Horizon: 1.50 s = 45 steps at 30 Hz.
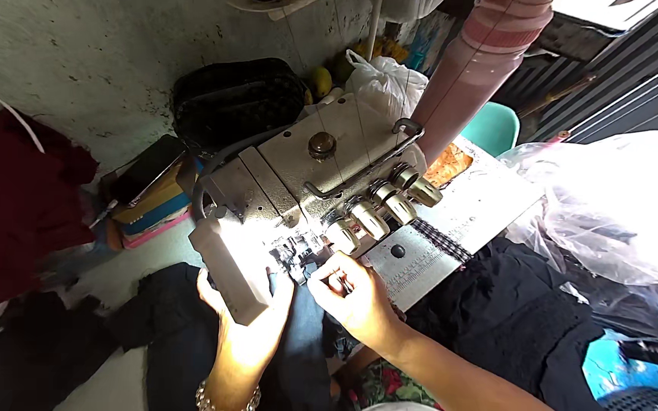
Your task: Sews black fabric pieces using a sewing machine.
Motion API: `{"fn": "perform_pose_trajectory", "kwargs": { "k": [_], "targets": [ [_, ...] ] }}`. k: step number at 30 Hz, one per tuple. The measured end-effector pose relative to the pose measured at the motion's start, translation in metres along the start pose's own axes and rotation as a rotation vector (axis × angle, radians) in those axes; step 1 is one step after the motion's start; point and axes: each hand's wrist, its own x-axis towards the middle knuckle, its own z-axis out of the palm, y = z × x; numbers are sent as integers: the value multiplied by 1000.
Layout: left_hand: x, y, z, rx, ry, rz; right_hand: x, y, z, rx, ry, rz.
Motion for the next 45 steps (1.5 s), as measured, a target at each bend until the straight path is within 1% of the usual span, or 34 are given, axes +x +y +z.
{"fn": "perform_pose_trajectory", "kwargs": {
  "k": [2, 8, 12, 14, 17, 19, 21, 24, 26, 28, 31, 32, 34, 36, 37, 38, 40, 42, 43, 45],
  "targets": [
    [2, 0, -2, 4, -12, 29, 0, 0, 1, -27, 14, -11],
    [5, 1, -2, 4, -14, 36, 1, 2, 2, -69, 17, -16],
    [5, 3, -1, 26, 3, 4, 2, 2, 4, -83, 35, -14],
    [4, 2, -1, -19, 3, -54, 3, 1, 5, -90, 35, -10],
    [8, -7, -7, -120, 4, -93, 2, 3, 5, -110, 39, -24],
    [20, -18, -14, -146, -9, -37, 2, 3, 4, -120, 42, -44],
    [30, -30, -14, -74, 37, 67, 2, 2, 4, -139, 43, -42],
    [32, -32, -13, 10, 123, 191, 1, 1, 4, -148, 46, -30],
    [27, -31, -12, 67, 137, 254, 2, 1, 5, -158, 50, -36],
    [21, -32, -9, 124, 130, 258, 2, 0, 5, -172, 48, -28],
    [13, -25, -8, 217, 223, 271, 3, 0, 5, -187, 41, -24],
    [11, -21, -7, 208, 253, 266, 3, 0, 5, -187, 38, -25],
    [5, -12, -5, 44, 281, 205, 2, 0, 5, -179, 38, -23],
    [-1, -3, -6, -228, 248, 116, 1, 1, 5, -162, 36, -22],
    [-1, -2, -6, -312, 227, 97, 2, 2, 5, -159, 38, -29],
    [0, -3, -5, -333, 224, 103, 3, 2, 5, -154, 42, -41],
    [3, -5, -2, -211, 207, 131, 3, 3, 5, -149, 46, -67],
    [5, 0, -6, -22, 119, 125, 3, 3, 4, -141, 29, -72],
    [7, -1, -9, 49, 80, 154, 3, 3, 4, -141, 22, -73],
    [15, -6, -21, 86, -10, 250, 3, 5, 4, -127, 7, -72]
  ]
}}
